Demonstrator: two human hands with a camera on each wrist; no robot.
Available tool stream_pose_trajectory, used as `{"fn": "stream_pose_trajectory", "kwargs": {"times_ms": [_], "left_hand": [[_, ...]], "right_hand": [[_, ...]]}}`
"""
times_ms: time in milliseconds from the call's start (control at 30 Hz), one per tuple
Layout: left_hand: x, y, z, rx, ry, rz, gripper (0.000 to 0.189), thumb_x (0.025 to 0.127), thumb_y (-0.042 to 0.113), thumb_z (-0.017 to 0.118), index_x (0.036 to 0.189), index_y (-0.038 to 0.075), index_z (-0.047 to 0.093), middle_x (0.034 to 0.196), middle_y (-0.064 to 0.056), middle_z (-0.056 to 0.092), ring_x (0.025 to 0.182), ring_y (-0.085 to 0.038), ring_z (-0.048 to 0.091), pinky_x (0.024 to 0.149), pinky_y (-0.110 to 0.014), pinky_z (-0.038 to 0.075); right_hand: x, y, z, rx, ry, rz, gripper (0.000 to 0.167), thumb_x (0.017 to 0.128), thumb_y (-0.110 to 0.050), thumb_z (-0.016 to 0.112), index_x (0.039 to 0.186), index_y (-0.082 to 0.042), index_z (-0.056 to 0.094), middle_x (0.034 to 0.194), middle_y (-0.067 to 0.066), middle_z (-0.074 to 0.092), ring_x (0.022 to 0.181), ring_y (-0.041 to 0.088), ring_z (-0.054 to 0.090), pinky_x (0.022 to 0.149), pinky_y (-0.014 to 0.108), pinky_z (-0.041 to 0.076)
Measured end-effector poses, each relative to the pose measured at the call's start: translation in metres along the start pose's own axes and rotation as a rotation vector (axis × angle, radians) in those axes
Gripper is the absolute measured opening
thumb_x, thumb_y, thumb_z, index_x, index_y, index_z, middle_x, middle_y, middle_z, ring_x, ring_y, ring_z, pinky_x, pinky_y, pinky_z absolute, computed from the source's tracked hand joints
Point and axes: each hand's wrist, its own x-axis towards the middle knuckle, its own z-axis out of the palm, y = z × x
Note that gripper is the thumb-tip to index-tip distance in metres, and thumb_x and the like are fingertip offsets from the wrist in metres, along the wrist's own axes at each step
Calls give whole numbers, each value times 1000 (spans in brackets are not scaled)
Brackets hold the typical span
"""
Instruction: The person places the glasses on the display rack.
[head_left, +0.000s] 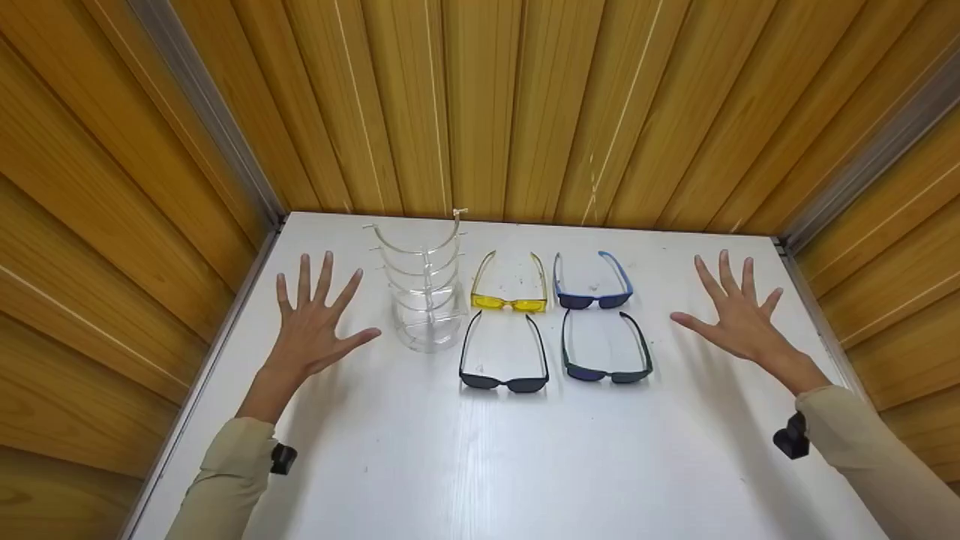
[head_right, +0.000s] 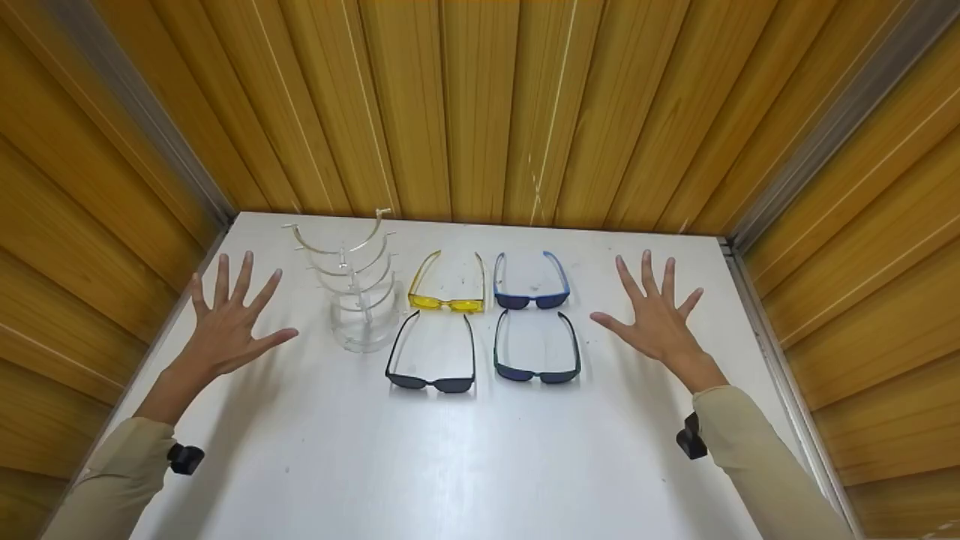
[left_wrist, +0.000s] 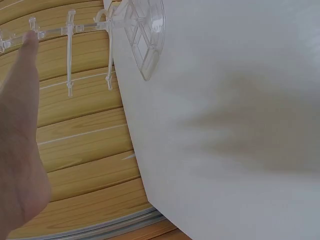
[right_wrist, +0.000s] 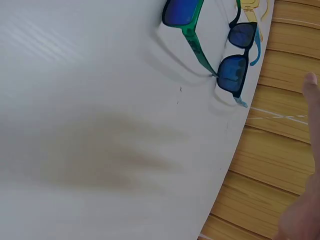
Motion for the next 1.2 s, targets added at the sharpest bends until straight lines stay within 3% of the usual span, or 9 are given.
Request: {"fn": "stream_pose_trajectory", "kwargs": {"times_ms": [100, 300, 500, 700, 933, 1200], "left_hand": [[4, 6, 0, -47, -34, -15, 100, 84, 76, 57, 164, 31, 18, 173, -14, -7, 157, -44, -16, 120, -74, -15], [9, 15, 3, -183, -66, -51, 103, 86, 71, 60, 165, 29, 10, 173, -11, -11, 157, -41, -19, 120, -73, -17], [11, 22, 6, -358, -94, -76, 103, 89, 64, 62, 166, 28, 4, 173, -9, -11, 159, -40, -13, 121, -72, -14], [10, 29, 12, -527, -111, -55, 103, 89, 56, 66, 166, 26, 4, 174, -5, -3, 160, -37, -2, 123, -69, -6], [3, 35, 21, -631, -141, -43, 101, 90, 52, 68, 166, 27, 6, 174, -4, 5, 160, -35, 9, 124, -66, 2], [-2, 39, 30, -767, -143, -83, 98, 91, 46, 70, 165, 32, 8, 173, -6, 13, 159, -40, 13, 123, -74, 8]], "right_hand": [[-1, -7, 3, 89, -3, 18, 105, 93, -57, 64, 165, -23, -4, 168, 25, -15, 148, 58, -24, 95, 91, -22], [3, -21, 6, 253, -84, 66, 107, 95, -54, 62, 163, -25, -16, 168, 19, -23, 150, 54, -25, 100, 91, -14], [3, -35, 10, 411, -149, 91, 106, 98, -50, 62, 160, -34, -22, 169, 12, -22, 153, 51, -18, 109, 88, -1], [-1, -46, 19, 538, -171, 78, 100, 102, -42, 60, 158, -40, -22, 171, 8, -19, 156, 51, -6, 115, 83, 10], [-7, -60, 37, 717, -184, 42, 92, 105, -34, 57, 161, -37, -16, 173, 9, -11, 159, 40, -4, 123, 73, 10], [-8, -70, 58, 892, -262, 44, 85, 108, -32, 52, 162, -38, -13, 173, 10, -6, 160, 38, 1, 126, 68, 8]]}}
